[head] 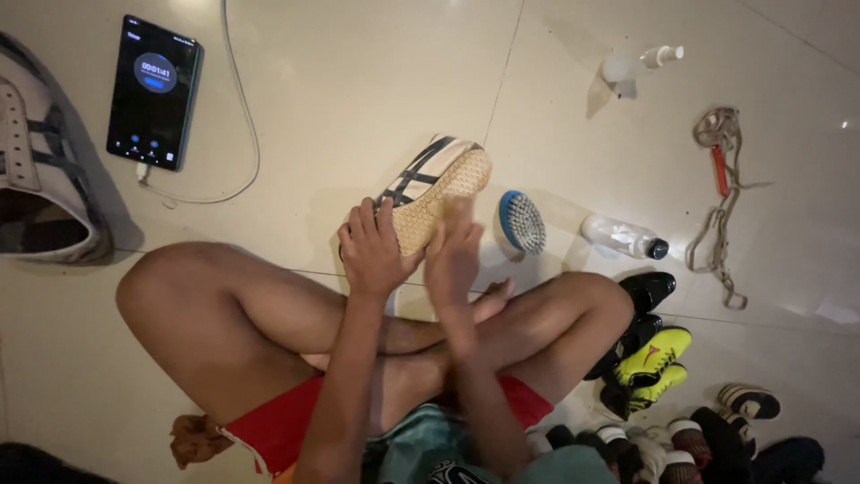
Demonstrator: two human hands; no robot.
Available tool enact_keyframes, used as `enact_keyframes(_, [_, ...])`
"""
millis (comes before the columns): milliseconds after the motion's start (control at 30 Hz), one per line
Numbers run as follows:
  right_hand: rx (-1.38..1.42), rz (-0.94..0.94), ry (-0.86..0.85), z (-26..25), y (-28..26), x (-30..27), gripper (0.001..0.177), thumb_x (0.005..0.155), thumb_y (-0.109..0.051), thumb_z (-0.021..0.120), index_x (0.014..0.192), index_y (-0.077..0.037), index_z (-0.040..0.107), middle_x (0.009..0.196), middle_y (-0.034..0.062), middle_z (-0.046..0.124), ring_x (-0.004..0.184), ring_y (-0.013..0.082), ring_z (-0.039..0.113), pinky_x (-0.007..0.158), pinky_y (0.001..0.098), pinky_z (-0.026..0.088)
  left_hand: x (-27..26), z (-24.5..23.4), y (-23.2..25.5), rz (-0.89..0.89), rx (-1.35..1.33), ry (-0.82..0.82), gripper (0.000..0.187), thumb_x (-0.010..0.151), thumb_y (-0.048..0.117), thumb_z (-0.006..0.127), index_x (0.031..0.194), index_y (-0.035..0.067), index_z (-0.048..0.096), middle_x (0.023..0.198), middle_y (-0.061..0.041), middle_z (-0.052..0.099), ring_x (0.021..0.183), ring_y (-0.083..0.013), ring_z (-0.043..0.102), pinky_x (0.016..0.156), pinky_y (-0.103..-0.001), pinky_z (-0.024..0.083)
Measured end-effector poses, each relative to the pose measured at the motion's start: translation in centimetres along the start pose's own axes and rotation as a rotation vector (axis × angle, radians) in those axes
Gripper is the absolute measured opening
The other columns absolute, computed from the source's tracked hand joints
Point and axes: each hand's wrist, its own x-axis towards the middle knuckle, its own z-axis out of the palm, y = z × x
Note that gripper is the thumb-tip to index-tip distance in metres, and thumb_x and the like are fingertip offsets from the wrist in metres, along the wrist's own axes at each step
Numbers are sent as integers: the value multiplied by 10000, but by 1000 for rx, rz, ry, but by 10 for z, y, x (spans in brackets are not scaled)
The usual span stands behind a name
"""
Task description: Cleaning the sole of a sneaker using a brush and cleaning solution while sitting on the floor.
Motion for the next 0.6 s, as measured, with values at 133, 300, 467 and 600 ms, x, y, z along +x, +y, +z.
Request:
enact_keyframes(133, [123,25,-258,-19,-4,-4,517,1011,-286,637,1451,-60,485,1118,145,573,973,380,687,666,493,590,6,-10,4,-10,9,-32,997,669,794,715,1343,70,591,1267,-197,588,1172,-370,599,903,-499,488])
enact_keyframes(300, [-222,-100,33,36,43,64,433,1081,-391,547,1478,-218,554,1481,-20,574,1206,239,618,961,350,560,6,-3,1,-11,-11,-98,1036,578,761,782,1335,76,601,1277,-206,594,1189,-377,594,920,-517,475])
enact_keyframes(467, [170,111,-115,23,38,80,515,1128,-383,458,1583,-146,402,1547,159,508,1367,373,558,1160,501,425,5,-9,4,-4,109,-119,1057,548,768,787,1327,78,603,1287,-191,585,1189,-355,594,912,-494,484])
enact_keyframes(600, [145,4,-157,7,15,-3,464,1114,-214,483,1542,-38,450,1530,217,516,1275,421,596,1076,505,471,4,0,2,-4,51,-41,1003,664,822,678,1336,81,596,1267,-193,582,1177,-357,592,908,-494,474])
